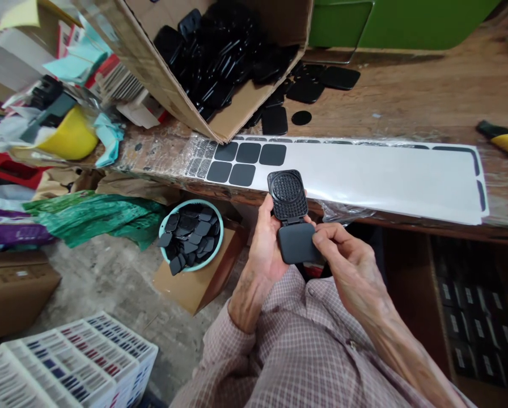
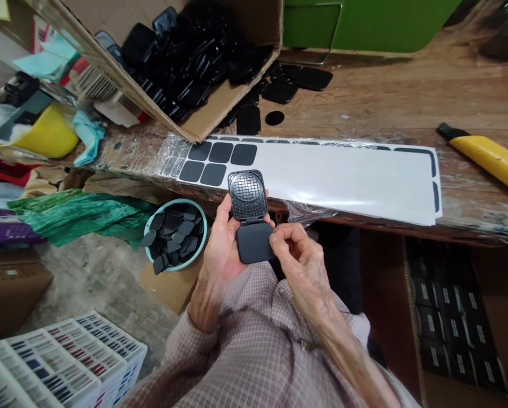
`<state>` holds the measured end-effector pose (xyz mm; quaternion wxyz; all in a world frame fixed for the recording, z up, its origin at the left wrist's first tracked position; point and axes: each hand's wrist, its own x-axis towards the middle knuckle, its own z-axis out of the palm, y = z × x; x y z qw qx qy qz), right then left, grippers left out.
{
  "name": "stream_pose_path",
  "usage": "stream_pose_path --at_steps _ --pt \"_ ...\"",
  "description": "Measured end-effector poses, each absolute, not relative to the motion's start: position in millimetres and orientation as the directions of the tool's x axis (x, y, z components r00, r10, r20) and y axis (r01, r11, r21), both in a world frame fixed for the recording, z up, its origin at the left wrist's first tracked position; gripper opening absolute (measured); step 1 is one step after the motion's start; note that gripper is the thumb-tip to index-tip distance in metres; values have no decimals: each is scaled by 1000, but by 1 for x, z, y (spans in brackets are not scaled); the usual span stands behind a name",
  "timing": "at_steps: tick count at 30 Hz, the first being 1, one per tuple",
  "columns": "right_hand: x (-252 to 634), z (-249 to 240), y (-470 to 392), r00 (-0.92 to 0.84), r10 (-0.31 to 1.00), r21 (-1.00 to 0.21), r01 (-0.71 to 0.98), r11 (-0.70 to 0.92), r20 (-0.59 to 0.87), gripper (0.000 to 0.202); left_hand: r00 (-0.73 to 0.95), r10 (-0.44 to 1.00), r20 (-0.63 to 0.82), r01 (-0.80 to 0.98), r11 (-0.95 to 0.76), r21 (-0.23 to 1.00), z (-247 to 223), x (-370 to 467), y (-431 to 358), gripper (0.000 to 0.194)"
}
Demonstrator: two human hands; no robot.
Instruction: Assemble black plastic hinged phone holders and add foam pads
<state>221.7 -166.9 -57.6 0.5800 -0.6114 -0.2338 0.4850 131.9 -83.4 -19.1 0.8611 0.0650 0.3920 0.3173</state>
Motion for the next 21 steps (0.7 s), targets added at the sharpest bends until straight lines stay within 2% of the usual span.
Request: stream_pose_path --at_steps 15,21 --pt "223 -54 -165 445 855 -958 -220 -185 -267 22 492 620 -612 -523 772 362 -25 134 -83 51" --pt "222 -53 -163 446 873 -976 -170 -137 -200 23 517 633 -576 -516 768 381 -19 134 -82 53"
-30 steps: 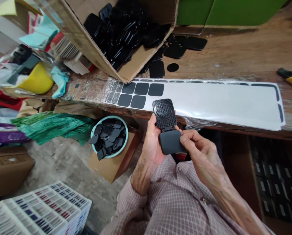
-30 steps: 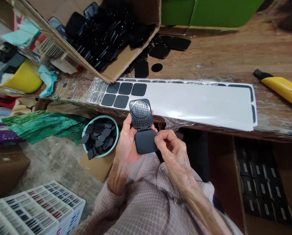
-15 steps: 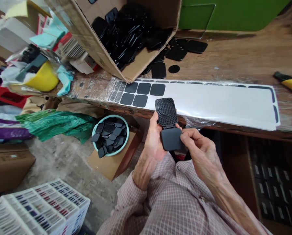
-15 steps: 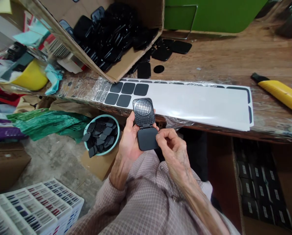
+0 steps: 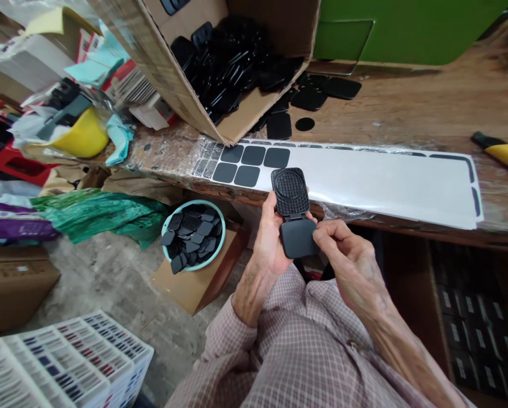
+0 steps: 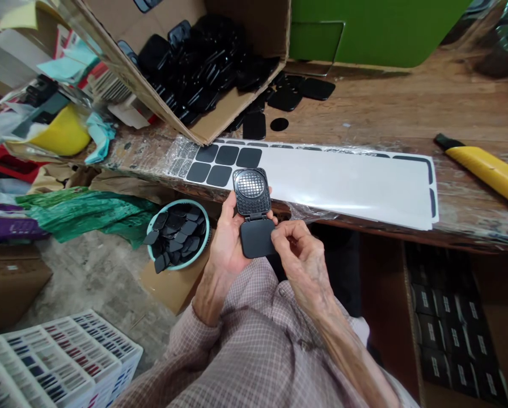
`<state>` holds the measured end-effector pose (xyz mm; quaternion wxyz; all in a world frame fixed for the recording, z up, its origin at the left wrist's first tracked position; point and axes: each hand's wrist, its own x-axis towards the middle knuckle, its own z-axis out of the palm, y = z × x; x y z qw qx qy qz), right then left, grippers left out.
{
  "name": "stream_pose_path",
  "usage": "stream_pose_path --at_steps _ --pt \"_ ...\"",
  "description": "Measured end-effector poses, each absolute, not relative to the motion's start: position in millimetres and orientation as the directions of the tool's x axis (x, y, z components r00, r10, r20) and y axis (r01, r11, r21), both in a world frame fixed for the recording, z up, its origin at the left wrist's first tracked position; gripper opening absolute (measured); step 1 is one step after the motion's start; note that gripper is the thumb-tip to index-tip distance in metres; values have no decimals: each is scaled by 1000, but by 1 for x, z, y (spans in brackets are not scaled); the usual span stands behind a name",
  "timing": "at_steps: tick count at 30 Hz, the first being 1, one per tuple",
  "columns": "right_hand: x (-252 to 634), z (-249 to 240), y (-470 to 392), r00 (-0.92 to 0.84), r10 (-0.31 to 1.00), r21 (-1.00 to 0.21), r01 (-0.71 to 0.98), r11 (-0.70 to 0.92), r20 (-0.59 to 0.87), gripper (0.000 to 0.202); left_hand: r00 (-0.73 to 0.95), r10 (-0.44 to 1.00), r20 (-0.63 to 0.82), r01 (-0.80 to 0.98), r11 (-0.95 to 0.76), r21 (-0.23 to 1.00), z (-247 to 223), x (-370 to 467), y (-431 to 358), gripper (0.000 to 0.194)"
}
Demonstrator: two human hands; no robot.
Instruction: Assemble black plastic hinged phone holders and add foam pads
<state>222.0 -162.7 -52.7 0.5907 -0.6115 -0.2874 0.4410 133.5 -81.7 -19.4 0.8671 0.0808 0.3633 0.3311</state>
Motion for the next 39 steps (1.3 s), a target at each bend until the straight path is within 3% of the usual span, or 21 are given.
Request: stream_pose_path --at_steps 6,14,23,30,32,34,35,37,39 --pt "221 -39 -163 462 879 -993 -52 -108 -120 21 529 661 -532 -525 748 406 -14 131 -83 52" --pt "218 -43 -167 486 865 -989 131 67 123 18 500 731 -465 -542 683 491 -7 132 -90 54" --pt "219 -38 -167 461 858 -955 277 103 226 20 418 799 -432 -569 601 562 -3 135 -99 56" --pt "218 -32 -166 517 820 -871 489 -49 244 13 335 846 -415 -594 532 603 -10 141 -101 57" --pt "220 -32 -166 584 785 -900 428 -84 205 11 332 838 -432 -599 542 590 -13 141 -99 58" --pt "224 -34 -166 617 782 -957 269 -105 88 37 339 825 -453 -603 560 568 -14 142 -97 58" --pt "227 -35 -166 582 813 -980 160 -114 1 42 345 819 -459 -607 568 556 -14 142 -96 58" --pt "231 -37 -168 427 892 -989 -60 -133 -146 33 376 808 -453 -612 584 534 -12 142 -94 59" --pt "233 -37 -169 313 928 -968 -209 -141 -203 29 419 786 -454 -590 616 522 -9 141 -92 62"
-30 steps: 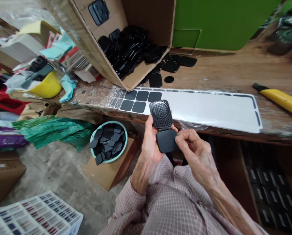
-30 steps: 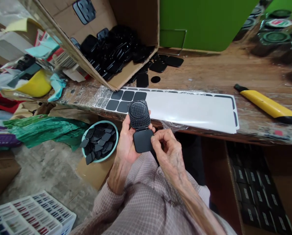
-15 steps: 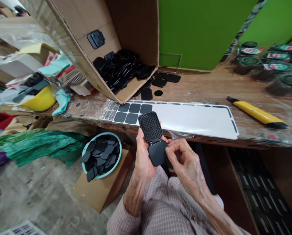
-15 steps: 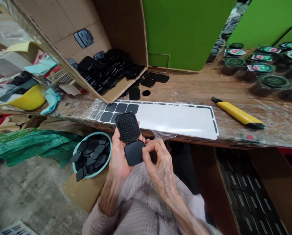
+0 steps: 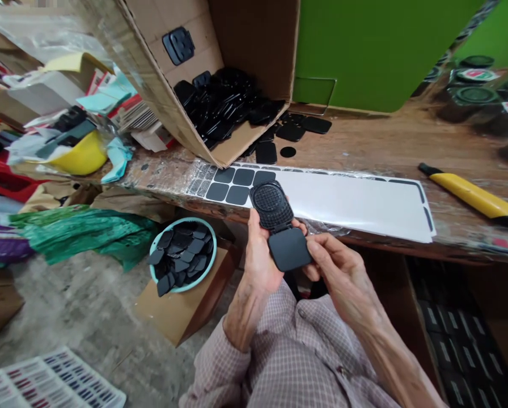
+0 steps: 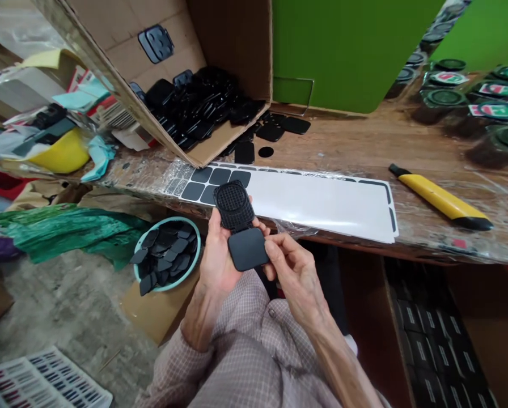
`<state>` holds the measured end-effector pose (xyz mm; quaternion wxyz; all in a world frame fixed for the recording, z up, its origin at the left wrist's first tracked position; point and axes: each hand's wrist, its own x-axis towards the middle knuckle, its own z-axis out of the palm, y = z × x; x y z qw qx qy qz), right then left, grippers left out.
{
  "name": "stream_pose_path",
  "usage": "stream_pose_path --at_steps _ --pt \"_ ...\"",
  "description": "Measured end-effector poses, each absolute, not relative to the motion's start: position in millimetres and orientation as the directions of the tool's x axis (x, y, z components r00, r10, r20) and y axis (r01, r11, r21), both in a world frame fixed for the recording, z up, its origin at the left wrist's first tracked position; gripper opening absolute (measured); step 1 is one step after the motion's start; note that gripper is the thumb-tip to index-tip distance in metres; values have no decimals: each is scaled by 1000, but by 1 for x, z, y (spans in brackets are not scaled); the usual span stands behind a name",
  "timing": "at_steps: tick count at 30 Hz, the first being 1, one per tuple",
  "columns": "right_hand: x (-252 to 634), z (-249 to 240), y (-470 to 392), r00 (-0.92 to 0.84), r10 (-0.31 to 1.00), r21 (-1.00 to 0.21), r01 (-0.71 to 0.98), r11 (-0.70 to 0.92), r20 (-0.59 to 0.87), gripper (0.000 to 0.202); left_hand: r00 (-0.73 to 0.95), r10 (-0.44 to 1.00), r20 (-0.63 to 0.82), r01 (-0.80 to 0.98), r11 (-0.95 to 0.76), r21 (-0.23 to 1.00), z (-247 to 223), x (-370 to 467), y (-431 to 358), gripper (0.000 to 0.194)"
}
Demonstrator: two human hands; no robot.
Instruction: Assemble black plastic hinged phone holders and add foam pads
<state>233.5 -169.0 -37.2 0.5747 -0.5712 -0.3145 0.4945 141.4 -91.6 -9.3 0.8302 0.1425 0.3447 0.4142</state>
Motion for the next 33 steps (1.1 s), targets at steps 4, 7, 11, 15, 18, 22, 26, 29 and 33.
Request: stream_pose_path --at_steps 4,7,11,15,18,22,26,29,33 --pt "236 -37 -170 407 896 -967 -241 -82 -178 26 469 737 -488 -495 676 545 -8 137 -92 62" --pt "238 -38 -168 419 890 -956 -288 -55 -177 23 488 757 -434 -474 647 597 -12 133 -94 48" --pt "241 -41 -165 395 894 -930 -363 -57 -209 22 490 793 -363 -427 581 693 -19 129 -94 37" --pt "242 -43 -164 403 891 -931 -360 -53 -207 20 482 825 -294 -355 491 795 -21 127 -91 27" --pt "242 -42 -163 383 899 -931 -358 -69 -214 21 497 814 -301 -311 491 814 -20 125 -89 27" --pt "244 -36 -163 347 907 -924 -369 -100 -237 26 461 835 -302 -317 473 822 -24 128 -88 25" --pt "242 -34 -168 348 876 -930 -273 -246 -334 29 373 862 -344 -313 466 828 -29 124 -95 26" --pt "238 -40 -171 346 888 -952 -162 -261 -303 30 397 850 -347 -314 481 819 -31 108 -102 26" --pt "223 -55 -170 213 936 -958 1 -286 -280 33 315 866 -388 -310 480 821 -37 75 -113 32"
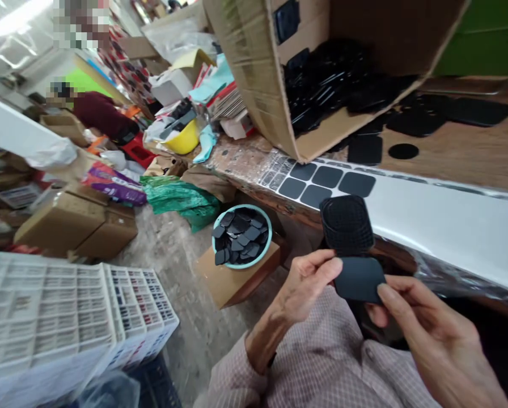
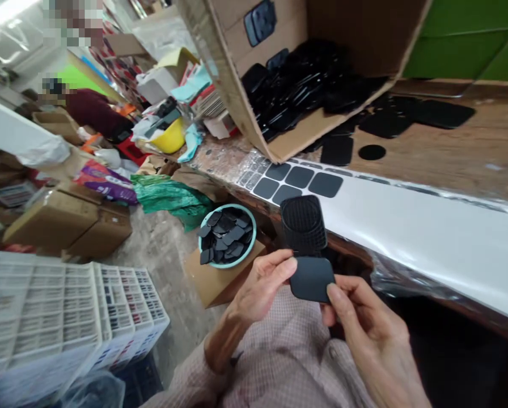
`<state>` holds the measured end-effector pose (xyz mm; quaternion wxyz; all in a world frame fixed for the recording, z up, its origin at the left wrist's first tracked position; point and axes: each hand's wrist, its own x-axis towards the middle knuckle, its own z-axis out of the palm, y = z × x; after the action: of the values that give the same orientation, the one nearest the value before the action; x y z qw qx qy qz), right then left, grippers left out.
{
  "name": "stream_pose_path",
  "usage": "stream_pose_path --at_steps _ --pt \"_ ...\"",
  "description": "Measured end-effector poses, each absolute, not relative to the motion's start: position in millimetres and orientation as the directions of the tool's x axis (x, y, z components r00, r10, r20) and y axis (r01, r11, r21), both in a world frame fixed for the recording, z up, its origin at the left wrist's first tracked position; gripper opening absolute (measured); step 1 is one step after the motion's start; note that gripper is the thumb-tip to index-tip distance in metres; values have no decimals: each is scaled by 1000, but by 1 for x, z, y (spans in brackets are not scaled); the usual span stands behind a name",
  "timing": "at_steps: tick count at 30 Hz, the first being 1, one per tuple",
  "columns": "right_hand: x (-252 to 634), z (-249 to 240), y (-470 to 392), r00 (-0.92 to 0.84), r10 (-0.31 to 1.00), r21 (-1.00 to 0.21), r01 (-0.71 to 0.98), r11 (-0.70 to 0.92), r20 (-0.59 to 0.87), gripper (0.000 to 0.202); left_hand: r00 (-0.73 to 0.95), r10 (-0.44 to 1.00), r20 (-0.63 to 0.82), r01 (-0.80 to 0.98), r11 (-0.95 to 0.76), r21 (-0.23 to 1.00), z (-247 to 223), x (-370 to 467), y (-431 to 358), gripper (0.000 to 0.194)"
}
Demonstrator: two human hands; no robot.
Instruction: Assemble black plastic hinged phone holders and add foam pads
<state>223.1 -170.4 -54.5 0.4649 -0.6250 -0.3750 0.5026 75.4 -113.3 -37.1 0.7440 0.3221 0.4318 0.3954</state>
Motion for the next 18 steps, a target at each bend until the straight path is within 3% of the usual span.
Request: stream_pose_path --at_steps 6,12,18 --pt "191 -68 -171 50 933 -928 91 -361 -358 39 198 853 -483 -301 522 798 -58 38 -134 36" --pt "188 -53 -159 7 941 -941 4 -338 -338 42 202 891 -406 -170 440 882 -50 33 -130 26" --pt "226 -24 -141 100 970 -970 75 -231 -224 37 400 861 -316 -141 398 907 -19 70 -92 40"
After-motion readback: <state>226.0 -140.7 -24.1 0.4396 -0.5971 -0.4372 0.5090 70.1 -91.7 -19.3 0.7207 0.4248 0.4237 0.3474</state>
